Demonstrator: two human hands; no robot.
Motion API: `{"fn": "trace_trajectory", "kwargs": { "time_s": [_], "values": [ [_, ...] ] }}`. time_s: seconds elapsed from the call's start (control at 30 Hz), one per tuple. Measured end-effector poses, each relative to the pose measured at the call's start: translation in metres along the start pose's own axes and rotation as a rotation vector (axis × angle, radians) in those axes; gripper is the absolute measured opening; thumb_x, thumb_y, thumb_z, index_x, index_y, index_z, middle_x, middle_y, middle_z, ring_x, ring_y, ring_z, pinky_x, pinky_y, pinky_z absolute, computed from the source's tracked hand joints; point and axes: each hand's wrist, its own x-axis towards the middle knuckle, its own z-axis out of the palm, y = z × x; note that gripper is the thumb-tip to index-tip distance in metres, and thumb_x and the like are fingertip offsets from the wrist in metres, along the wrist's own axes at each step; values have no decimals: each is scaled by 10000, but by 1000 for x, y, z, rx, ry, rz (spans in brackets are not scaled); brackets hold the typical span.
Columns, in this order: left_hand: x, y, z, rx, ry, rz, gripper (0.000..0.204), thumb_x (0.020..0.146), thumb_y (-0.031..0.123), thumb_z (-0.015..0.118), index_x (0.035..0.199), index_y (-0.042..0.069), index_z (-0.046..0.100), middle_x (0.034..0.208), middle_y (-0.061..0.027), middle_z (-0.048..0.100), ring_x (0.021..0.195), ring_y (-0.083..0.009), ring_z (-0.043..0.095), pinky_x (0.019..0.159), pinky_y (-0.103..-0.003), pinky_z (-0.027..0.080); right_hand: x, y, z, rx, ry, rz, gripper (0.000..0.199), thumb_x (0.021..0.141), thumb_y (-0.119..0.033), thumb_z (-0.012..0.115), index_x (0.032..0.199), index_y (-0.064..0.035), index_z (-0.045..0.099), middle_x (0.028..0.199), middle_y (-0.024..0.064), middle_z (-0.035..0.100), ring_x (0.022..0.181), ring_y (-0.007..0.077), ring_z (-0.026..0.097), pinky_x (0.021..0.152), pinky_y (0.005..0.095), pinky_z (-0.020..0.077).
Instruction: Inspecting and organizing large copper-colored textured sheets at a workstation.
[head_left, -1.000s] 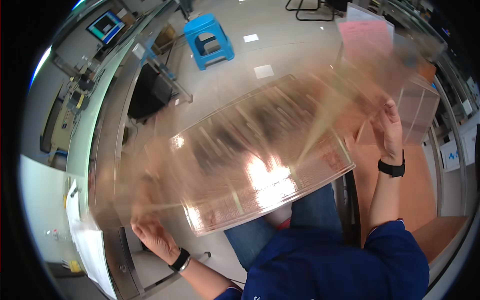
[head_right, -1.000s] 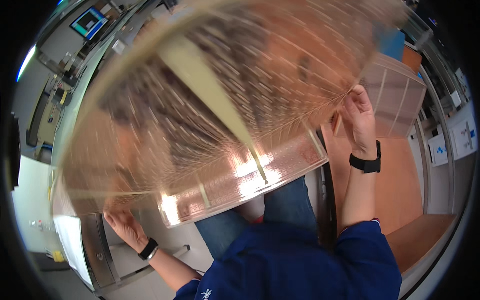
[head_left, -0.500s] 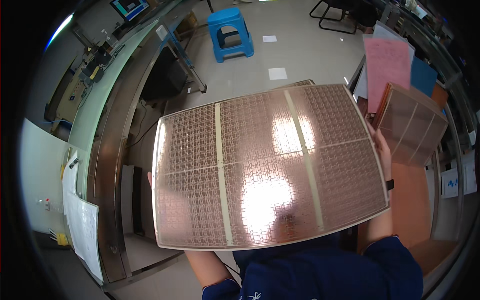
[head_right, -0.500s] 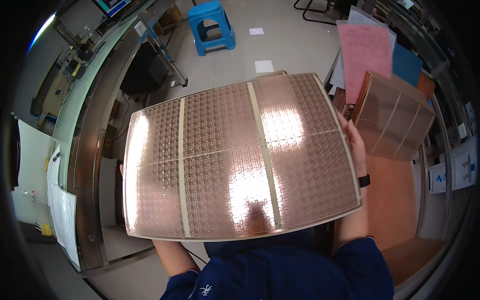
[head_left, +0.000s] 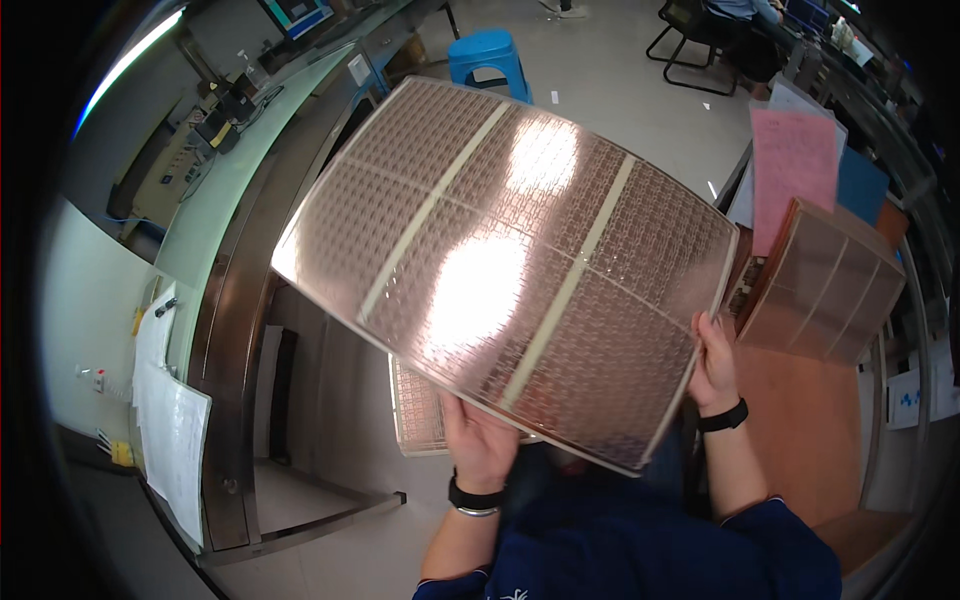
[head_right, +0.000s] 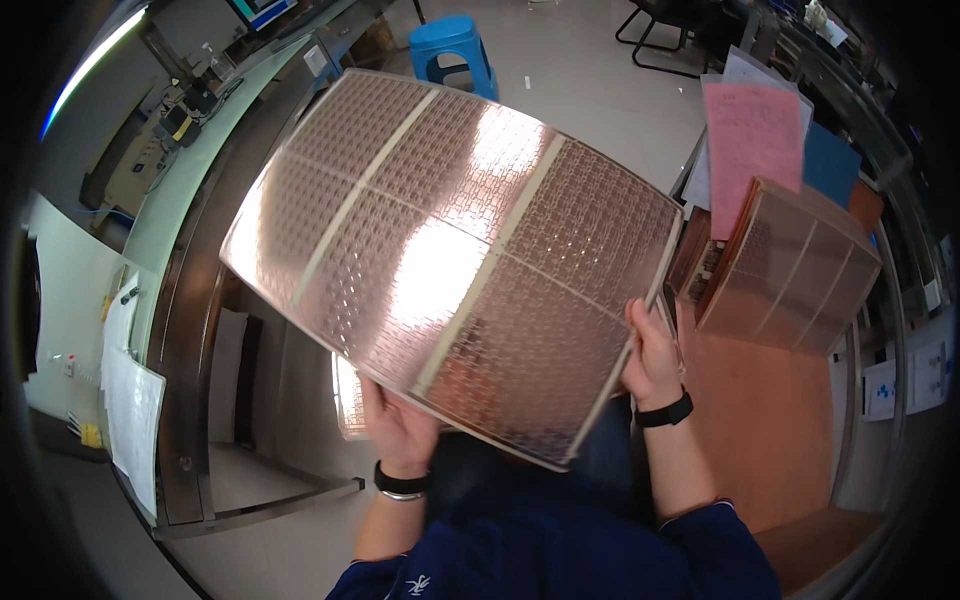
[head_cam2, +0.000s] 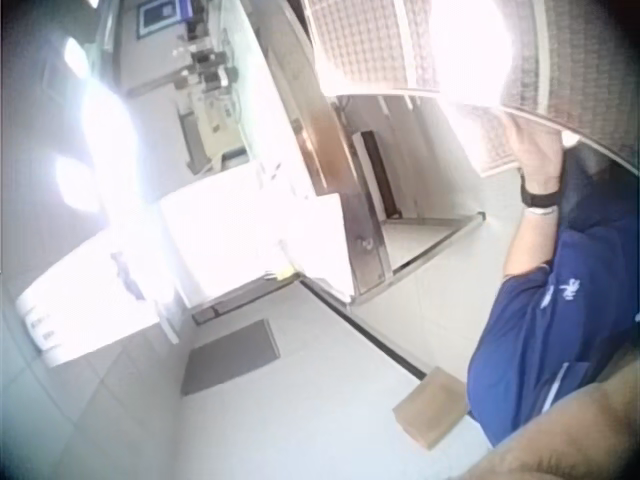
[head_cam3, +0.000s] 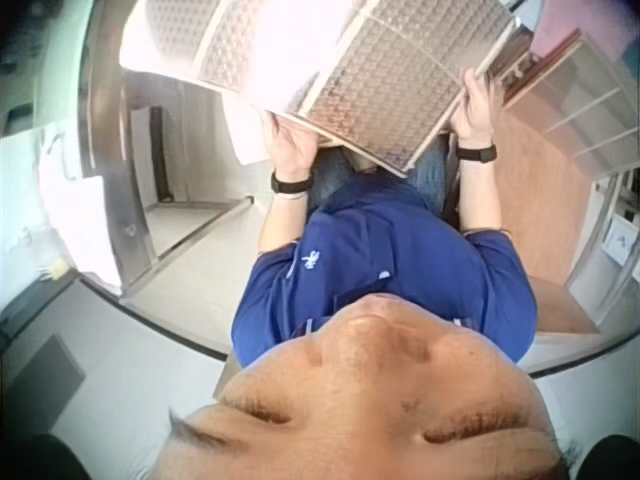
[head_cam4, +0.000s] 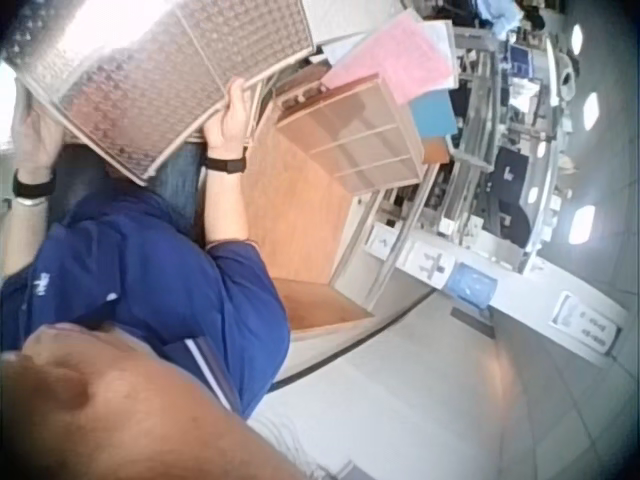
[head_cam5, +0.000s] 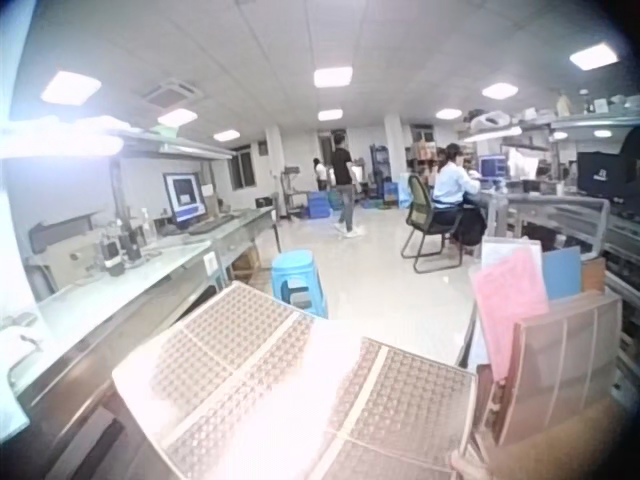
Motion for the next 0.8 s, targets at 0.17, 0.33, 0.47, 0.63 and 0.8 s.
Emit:
{"fn": "trace_trajectory", "kwargs": {
  "time_s": [0.17, 0.33, 0.47, 0.63, 0.8],
  "values": [
    [2, -3, -9, 342, 68, -14, 392, 949, 250, 431, 1264, 21, 383, 1258, -127, 473, 1149, -235, 468, 981, -394, 377, -14, 7, 5, -138, 85, 96, 190, 933, -134, 453, 1099, -56, 502, 1031, 55, 585, 1007, 176, 557, 886, 394, 459],
    [9, 25, -17, 355, 65, -28, 300, 937, 239, 463, 1149, 27, 470, 1119, -114, 563, 1004, -211, 563, 867, -347, 460, -4, -39, 10, 28, 129, -49, 432, 955, -306, 377, 1286, -28, 393, 1212, 147, 528, 1100, 266, 528, 916, 417, 456],
    [10, 45, -27, 392, 43, -40, 276, 935, 268, 464, 1078, 39, 520, 1073, -100, 577, 979, -195, 560, 860, -325, 448, 2, -70, 11, -132, -173, -44, 522, 971, -325, 304, 1382, -9, 242, 1284, 207, 458, 1143, 273, 502, 943, 375, 440],
    [20, 62, -56, 608, 2, -108, 319, 930, 304, 464, 1092, 34, 518, 1056, -96, 581, 979, -188, 557, 868, -312, 436, 8, -65, 29, -209, -110, -23, 480, 960, -263, 379, 1321, 49, 324, 1195, 199, 534, 1069, 233, 556, 905, 326, 462],
    [19, 50, -8, 457, 57, -256, 490, 943, 427, 366, 1202, 28, 482, 1067, -104, 577, 974, -176, 560, 863, -309, 440, 6, -62, 15, -470, -12, -4, 237, 905, -171, 527, 1080, -10, 512, 822, -3, 582, 743, 56, 551, 675, 213, 478]
  ]
}}
